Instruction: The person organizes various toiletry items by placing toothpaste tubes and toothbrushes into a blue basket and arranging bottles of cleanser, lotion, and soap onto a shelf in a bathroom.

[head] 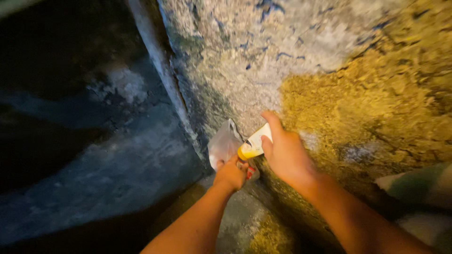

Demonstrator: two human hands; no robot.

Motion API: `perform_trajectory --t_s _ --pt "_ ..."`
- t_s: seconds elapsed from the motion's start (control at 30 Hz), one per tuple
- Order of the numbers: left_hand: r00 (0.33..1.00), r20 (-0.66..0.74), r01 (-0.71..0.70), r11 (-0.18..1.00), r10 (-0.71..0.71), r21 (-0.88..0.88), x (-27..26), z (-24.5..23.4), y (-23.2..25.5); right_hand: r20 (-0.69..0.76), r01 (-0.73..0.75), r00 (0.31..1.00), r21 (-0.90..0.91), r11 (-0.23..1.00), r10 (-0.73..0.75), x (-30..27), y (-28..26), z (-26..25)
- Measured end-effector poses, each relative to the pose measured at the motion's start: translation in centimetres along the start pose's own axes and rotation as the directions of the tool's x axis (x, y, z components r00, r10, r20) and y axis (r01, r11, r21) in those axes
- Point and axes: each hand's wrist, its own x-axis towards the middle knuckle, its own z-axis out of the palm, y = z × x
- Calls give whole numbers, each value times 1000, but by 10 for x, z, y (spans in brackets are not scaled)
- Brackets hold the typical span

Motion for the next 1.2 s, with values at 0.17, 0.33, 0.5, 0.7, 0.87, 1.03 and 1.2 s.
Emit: perform_trajectory --t_s 0.17,0.33,0.5,0.7,0.87,1.03,1.2 --pt "939 146 -342 877 310 336 58 50 -47 -20 119 993 17 993 -118 4 21 27" --pt "954 167 -282 932 248 226 81 60 -43 62 -6 998 -96 995 12 6 34 39" --pt "976 216 -53 992 27 116 83 52 -36 100 -3 995 -82 997 11 6 47 51" --pt "963 -227 -137 988 148 65 91 68 -79 71 66 995 3 998 -66 9 61 78" --pt "981 81 -192 949 178 250 101 55 -73 96 58 994 -25 998 -55 16 72 99" --pt "931 -17 -348 902 364 257 138 66 -75 77 87 993 17 996 -88 20 84 110" --pt "974 139 -220 877 176 427 150 66 -89 48 61 997 20 998 -61 29 89 127"
